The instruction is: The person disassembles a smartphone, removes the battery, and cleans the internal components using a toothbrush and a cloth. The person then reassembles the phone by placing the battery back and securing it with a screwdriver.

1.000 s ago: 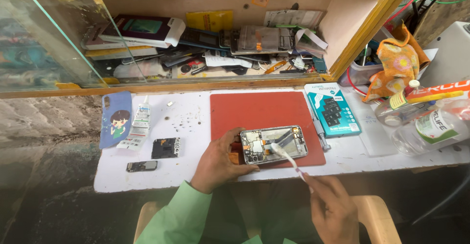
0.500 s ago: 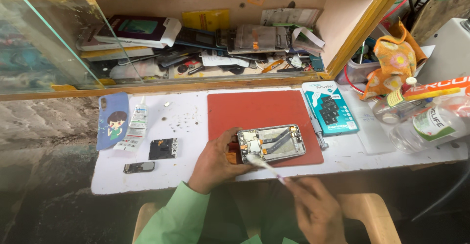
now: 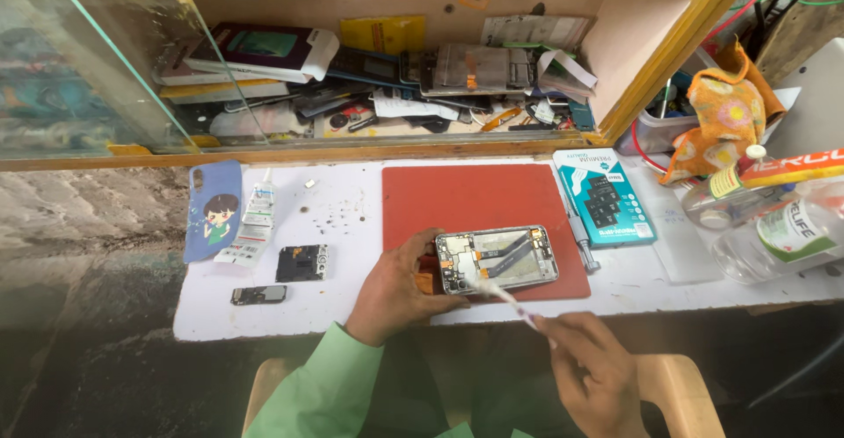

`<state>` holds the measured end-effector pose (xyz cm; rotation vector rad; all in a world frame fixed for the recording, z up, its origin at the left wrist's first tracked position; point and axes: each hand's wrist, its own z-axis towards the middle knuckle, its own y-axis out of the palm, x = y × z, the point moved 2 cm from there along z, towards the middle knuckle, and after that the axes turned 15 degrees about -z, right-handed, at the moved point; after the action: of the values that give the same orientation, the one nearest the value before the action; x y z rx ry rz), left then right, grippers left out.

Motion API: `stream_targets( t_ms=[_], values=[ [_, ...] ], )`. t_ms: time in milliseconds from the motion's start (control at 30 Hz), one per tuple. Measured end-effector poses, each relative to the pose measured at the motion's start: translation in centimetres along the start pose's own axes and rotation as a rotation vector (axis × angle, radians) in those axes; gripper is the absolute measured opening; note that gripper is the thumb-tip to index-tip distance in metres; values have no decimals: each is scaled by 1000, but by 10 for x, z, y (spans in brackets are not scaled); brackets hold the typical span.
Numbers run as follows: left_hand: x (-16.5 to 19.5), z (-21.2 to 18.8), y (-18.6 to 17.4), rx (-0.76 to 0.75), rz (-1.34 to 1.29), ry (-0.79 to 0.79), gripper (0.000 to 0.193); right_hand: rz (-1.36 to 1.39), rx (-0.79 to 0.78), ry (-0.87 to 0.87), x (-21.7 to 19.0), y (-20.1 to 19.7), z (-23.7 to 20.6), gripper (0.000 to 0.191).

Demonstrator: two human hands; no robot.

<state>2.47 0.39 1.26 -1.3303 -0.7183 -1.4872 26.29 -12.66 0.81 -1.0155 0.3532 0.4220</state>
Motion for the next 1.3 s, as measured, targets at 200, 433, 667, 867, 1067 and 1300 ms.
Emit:
stream_targets(
  t_ms=[200, 433, 667, 867, 1067, 1300],
  values=[
    [0, 2, -1, -4, 33, -25, 95, -79, 26, -41, -19, 20, 20, 45],
    [-3, 0, 0, -8, 60, 36, 93, -80, -97, -69, -27, 8, 12, 44],
    [-4, 1, 0, -7, 49, -37, 93, -31, -110, 76, -27, -7, 24, 43],
    [-5, 1, -1, -2, 61, -24, 97, -103, -58, -26, -40, 18, 30, 49],
    [-9, 1, 0, -2, 63, -23, 98, -143, 10, 136, -26, 7, 28, 46],
    [-4, 2, -1, 0, 51, -60, 97, -123, 15, 28, -33, 15, 30, 47]
  ],
)
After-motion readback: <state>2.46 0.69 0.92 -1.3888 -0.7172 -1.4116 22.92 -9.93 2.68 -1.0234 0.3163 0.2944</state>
